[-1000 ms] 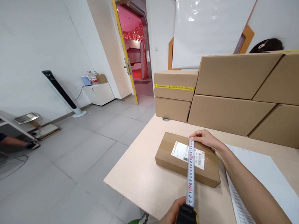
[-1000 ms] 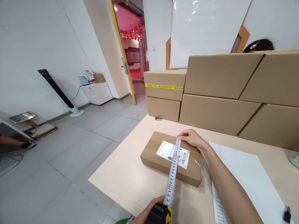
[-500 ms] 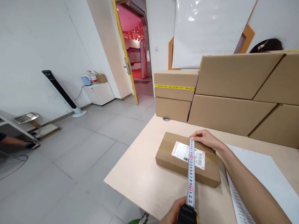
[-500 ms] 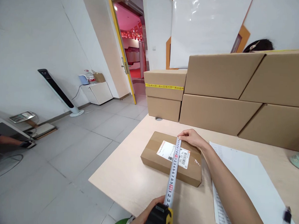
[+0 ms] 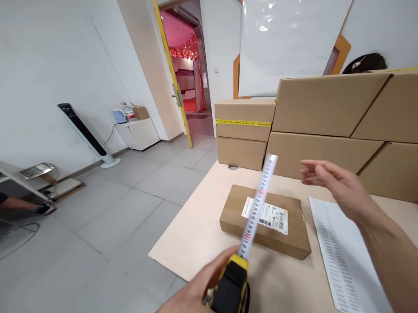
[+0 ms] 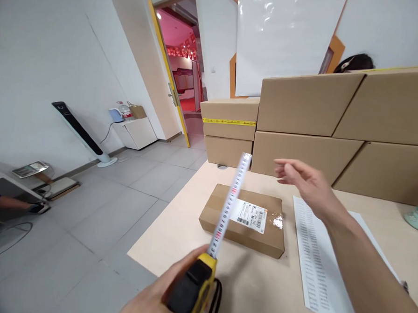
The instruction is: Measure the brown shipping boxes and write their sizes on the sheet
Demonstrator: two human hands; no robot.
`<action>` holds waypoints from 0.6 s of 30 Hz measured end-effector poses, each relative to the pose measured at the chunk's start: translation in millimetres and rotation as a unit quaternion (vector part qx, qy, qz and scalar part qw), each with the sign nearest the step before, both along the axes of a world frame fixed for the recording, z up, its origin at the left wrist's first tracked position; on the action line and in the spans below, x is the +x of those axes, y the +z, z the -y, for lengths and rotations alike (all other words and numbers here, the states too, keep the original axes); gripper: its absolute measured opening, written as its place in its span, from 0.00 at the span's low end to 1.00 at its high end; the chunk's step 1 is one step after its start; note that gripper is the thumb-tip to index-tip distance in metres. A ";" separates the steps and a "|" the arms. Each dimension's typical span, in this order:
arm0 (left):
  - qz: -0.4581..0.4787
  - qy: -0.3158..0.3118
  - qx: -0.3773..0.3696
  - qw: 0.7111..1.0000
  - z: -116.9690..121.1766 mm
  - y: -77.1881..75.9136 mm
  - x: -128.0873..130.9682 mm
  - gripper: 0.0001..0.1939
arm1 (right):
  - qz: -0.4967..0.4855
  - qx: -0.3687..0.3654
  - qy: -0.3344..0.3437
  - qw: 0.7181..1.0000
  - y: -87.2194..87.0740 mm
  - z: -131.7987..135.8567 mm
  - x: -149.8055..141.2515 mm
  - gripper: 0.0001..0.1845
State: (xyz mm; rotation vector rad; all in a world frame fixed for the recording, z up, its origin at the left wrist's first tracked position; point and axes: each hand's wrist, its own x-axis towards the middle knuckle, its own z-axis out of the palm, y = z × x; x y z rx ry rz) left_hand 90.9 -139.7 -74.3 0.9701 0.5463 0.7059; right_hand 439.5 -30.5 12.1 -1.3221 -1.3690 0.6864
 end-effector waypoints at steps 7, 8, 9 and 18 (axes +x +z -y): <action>0.017 0.295 0.070 0.953 -33.9 -21.5 -20.7 0.51 | 0.101 -0.165 -0.130 0.972 -82.7 92.3 22.3 0.27; 0.024 0.317 0.065 0.946 -38.1 -23.3 -19.2 0.48 | 0.110 -0.174 -0.124 0.971 -101.2 99.6 20.3 0.27; 0.031 0.329 0.055 0.942 -41.8 -25.2 -16.8 0.46 | 0.113 -0.174 -0.116 0.971 -117.8 105.7 16.5 0.27; 0.042 0.315 0.016 0.948 -61.0 -25.4 5.8 0.37 | 0.098 -0.142 -0.058 0.983 -148.3 120.7 -21.5 0.32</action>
